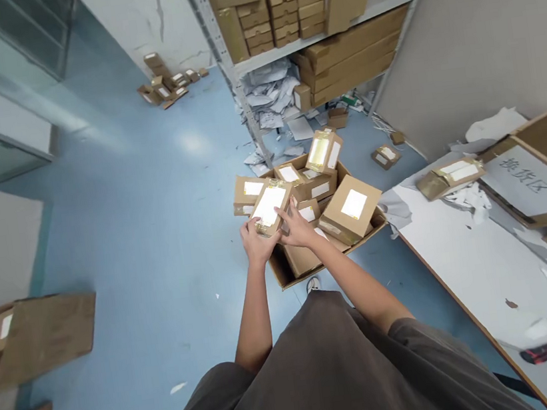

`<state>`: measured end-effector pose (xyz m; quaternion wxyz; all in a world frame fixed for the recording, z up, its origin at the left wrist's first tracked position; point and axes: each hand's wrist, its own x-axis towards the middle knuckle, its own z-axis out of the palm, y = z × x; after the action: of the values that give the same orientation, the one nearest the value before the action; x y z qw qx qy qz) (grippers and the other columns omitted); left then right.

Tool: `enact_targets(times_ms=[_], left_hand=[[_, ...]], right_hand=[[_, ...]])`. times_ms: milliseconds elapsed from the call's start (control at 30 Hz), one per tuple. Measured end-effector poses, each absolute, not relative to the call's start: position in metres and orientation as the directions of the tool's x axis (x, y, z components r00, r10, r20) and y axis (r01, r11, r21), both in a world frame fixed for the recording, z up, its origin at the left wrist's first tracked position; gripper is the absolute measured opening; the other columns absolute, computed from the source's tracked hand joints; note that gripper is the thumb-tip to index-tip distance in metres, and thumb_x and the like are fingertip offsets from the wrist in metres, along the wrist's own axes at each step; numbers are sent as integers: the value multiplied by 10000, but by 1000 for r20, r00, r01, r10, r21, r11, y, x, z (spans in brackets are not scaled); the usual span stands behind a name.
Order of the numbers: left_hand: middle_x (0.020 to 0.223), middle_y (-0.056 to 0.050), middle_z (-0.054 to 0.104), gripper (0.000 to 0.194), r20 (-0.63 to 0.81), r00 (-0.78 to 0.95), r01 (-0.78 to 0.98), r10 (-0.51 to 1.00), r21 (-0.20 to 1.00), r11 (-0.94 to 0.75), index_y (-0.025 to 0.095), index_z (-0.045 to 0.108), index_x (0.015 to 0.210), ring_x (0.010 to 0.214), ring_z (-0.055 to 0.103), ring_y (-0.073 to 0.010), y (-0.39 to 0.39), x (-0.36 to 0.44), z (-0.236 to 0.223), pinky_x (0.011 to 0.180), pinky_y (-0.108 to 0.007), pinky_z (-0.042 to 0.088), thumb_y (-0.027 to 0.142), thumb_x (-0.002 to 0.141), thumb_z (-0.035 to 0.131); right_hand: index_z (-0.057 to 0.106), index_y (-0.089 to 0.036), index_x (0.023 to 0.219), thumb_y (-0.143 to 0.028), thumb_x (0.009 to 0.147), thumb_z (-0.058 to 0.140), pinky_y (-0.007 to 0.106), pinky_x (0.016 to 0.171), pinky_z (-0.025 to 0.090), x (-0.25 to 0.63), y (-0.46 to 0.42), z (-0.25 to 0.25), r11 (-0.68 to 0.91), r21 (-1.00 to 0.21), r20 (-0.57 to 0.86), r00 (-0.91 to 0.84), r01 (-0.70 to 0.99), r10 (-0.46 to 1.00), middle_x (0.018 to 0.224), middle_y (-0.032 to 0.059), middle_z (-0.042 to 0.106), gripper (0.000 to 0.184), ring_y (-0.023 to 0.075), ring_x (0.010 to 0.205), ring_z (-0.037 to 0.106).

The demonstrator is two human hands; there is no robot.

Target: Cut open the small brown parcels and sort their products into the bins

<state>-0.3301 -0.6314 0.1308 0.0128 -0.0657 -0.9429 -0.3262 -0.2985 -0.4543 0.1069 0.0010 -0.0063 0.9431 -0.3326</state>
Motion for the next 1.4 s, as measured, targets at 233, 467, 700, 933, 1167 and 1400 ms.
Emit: enact_targets(times_ms=[233,467,700,933,1167,1400], left_hand=[[1455,-161,489,758,267,-876,469,402,666,580,254,566,1408,1382,538,-376,-481,-297,174,1176,-485,464,427,748,895],[1427,-181,483,699,314,-641,661,700,689,297,220,635,1338,1371,534,-390,-283,-171,157,1167,-516,459,434,733,913],[1431,-190,466,638,198,-292,731,936,677,85,201,669,1341,1380,514,-400,-136,4,102,1182,-526,455,391,771,881],[1497,-208,441,631,-98,-56,737,994,668,107,169,606,1457,1407,534,-368,-67,80,14,1192,-494,478,318,867,774],[1587,-156,468,820,-381,101,830,919,541,133,296,437,1639,1410,570,-314,-72,63,-31,1152,-428,509,157,880,712],[1742,-164,335,816,-334,126,817,934,569,94,325,366,1705,1484,532,-350,-59,54,-44,1130,-444,534,251,968,709]], right_hand=[[332,-223,1711,-350,798,900,594,1128,531,-209,-348,151,785,-579,153,-917,220,369,1806,194,-229,1082,508,1596,353],[323,-193,1685,-279,858,848,601,1189,489,-50,-201,124,653,-589,288,-632,476,720,1809,214,-204,984,433,1688,133],[449,-167,1603,-275,896,808,523,1193,505,142,-102,54,367,-733,205,-328,572,922,1828,228,-67,800,393,1664,264],[535,-162,1550,-107,860,705,477,1208,493,242,-41,-39,187,-803,29,-277,565,960,1818,228,140,713,332,1646,335],[614,-212,1503,-92,846,654,450,1182,530,259,-38,-86,172,-784,-34,-318,597,947,1823,142,189,669,311,1633,366],[356,-287,1717,-178,907,662,479,1098,597,269,-50,-95,72,-715,-120,-223,695,967,1726,147,390,873,341,1504,533]])
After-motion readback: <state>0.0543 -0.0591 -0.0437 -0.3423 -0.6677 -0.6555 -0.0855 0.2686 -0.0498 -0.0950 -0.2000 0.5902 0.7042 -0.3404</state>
